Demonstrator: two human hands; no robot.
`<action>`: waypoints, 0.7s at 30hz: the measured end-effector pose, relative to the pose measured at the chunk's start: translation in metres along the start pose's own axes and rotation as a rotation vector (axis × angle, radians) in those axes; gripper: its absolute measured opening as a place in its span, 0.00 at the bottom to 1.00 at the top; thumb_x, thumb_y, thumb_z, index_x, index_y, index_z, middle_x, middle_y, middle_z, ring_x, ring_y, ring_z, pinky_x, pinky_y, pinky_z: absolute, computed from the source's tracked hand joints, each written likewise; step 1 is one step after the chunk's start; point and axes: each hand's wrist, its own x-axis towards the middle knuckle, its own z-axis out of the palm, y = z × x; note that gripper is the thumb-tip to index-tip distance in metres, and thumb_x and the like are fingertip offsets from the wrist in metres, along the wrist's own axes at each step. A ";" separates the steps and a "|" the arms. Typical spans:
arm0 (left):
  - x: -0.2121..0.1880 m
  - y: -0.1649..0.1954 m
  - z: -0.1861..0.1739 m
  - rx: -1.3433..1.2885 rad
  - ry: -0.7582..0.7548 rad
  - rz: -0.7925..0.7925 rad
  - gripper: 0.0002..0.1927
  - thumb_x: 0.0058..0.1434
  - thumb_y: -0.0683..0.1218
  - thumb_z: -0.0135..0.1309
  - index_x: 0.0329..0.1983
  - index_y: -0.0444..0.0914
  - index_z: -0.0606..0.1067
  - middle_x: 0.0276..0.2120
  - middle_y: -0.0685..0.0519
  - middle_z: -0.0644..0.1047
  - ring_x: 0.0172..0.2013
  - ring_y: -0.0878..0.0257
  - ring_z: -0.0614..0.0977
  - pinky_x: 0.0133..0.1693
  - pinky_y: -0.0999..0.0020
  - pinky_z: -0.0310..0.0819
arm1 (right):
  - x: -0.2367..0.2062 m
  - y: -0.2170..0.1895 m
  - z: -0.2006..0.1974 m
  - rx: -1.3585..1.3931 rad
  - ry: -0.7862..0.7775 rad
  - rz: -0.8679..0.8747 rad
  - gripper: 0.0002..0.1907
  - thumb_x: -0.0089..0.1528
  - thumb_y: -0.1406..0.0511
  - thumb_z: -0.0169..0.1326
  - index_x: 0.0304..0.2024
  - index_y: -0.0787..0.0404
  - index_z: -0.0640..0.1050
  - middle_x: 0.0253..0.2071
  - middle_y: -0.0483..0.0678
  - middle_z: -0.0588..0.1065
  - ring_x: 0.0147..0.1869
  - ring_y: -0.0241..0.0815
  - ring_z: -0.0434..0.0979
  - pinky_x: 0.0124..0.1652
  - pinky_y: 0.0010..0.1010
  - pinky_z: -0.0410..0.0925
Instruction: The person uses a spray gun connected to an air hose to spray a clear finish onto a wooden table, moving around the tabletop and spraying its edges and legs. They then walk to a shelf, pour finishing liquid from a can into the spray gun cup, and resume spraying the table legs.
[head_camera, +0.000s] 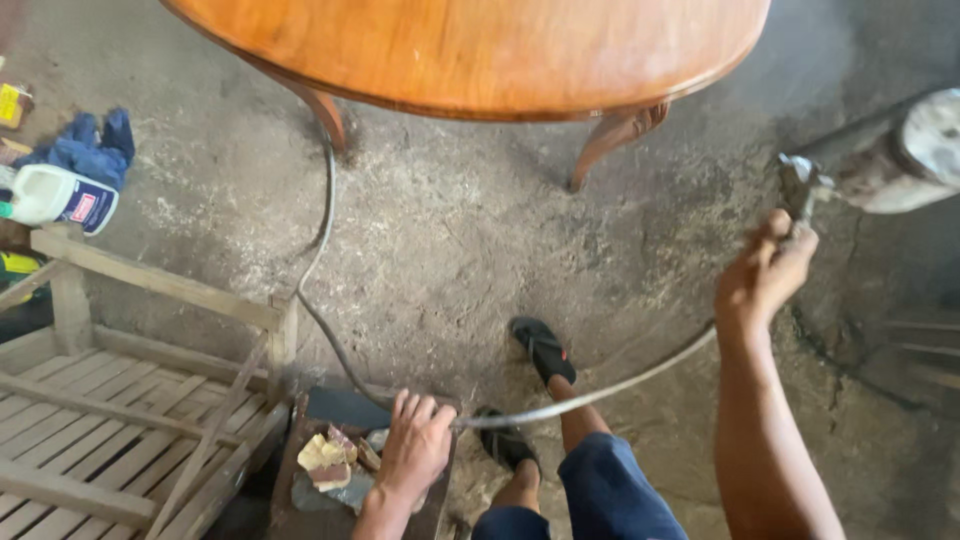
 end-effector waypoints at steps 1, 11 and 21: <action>0.000 0.001 0.004 -0.014 -0.029 -0.026 0.07 0.54 0.39 0.56 0.37 0.37 0.79 0.34 0.44 0.75 0.44 0.45 0.76 0.60 0.43 0.60 | 0.000 0.005 0.005 0.058 -0.054 0.094 0.32 0.71 0.38 0.45 0.46 0.59 0.69 0.37 0.39 0.72 0.35 0.29 0.69 0.34 0.26 0.66; 0.002 -0.004 0.032 -0.007 -0.111 -0.123 0.13 0.47 0.37 0.61 0.38 0.38 0.80 0.36 0.43 0.76 0.45 0.44 0.76 0.53 0.50 0.66 | -0.100 -0.016 0.071 0.090 -0.518 0.067 0.33 0.67 0.37 0.43 0.43 0.60 0.69 0.29 0.44 0.69 0.32 0.35 0.66 0.31 0.31 0.62; 0.007 -0.028 0.128 0.000 -0.069 -0.046 0.12 0.53 0.38 0.60 0.41 0.37 0.79 0.41 0.40 0.77 0.46 0.45 0.78 0.52 0.47 0.68 | -0.129 0.073 0.058 -0.404 -0.362 -0.198 0.21 0.67 0.55 0.54 0.50 0.67 0.70 0.43 0.61 0.70 0.37 0.58 0.75 0.36 0.47 0.69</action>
